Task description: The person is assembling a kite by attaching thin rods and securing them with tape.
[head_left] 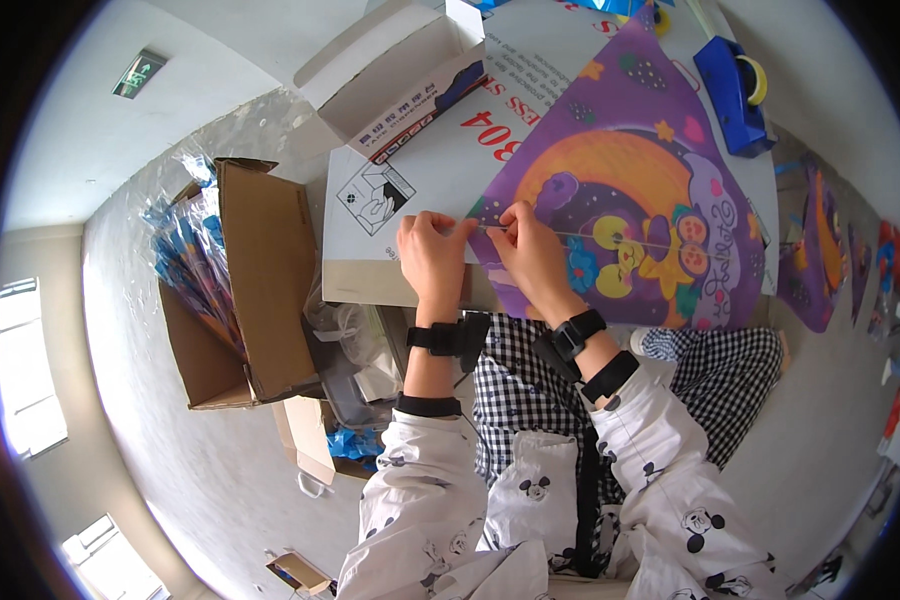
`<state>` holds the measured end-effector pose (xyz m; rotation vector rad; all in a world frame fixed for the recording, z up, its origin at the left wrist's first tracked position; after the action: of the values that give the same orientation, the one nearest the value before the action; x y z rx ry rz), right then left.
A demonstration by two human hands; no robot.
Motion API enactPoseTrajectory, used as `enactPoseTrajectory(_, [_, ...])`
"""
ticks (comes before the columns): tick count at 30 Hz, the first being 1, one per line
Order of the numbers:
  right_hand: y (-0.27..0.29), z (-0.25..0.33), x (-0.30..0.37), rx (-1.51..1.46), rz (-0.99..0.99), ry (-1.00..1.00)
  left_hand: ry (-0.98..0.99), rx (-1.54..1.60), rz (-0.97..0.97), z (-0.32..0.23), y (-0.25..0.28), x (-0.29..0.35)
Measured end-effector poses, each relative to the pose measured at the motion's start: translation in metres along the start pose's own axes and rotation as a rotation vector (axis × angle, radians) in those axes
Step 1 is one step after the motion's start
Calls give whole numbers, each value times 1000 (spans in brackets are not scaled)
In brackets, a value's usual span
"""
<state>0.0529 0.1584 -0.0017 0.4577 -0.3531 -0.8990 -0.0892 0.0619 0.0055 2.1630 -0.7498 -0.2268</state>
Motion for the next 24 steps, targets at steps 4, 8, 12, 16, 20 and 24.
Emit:
enactPoseTrajectory(4, [4,15,1,74,-19,50,-69,-37,-82,1,4,1])
enactPoseTrajectory(8, [18,34,0,70,-65,210,-95,205,10,4,5,2])
enactPoseTrajectory(12, [28,67,5,42,-27,453,-113,782,95,-4,13,22])
enactPoseTrajectory(16, [43,90,23,69,74,546,2,895,122,-18,30,49])
enactPoseTrajectory(20, [62,98,42,111,97,560,6,1040,90,-34,39,69])
enactPoseTrajectory(24, [90,127,56,77,249,591,-43,1026,40,-65,60,101])
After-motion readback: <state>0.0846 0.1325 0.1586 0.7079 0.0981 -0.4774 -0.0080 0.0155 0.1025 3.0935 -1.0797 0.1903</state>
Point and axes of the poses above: each hand's wrist, its own x-axis away from the middle knuckle, its own y-axis out of the back of the hand, z = x × y, the point moved 9 cm from there along -x, towards the middle knuckle, and after that the axes turned 4 degrees about z, right-handed, at the moved point
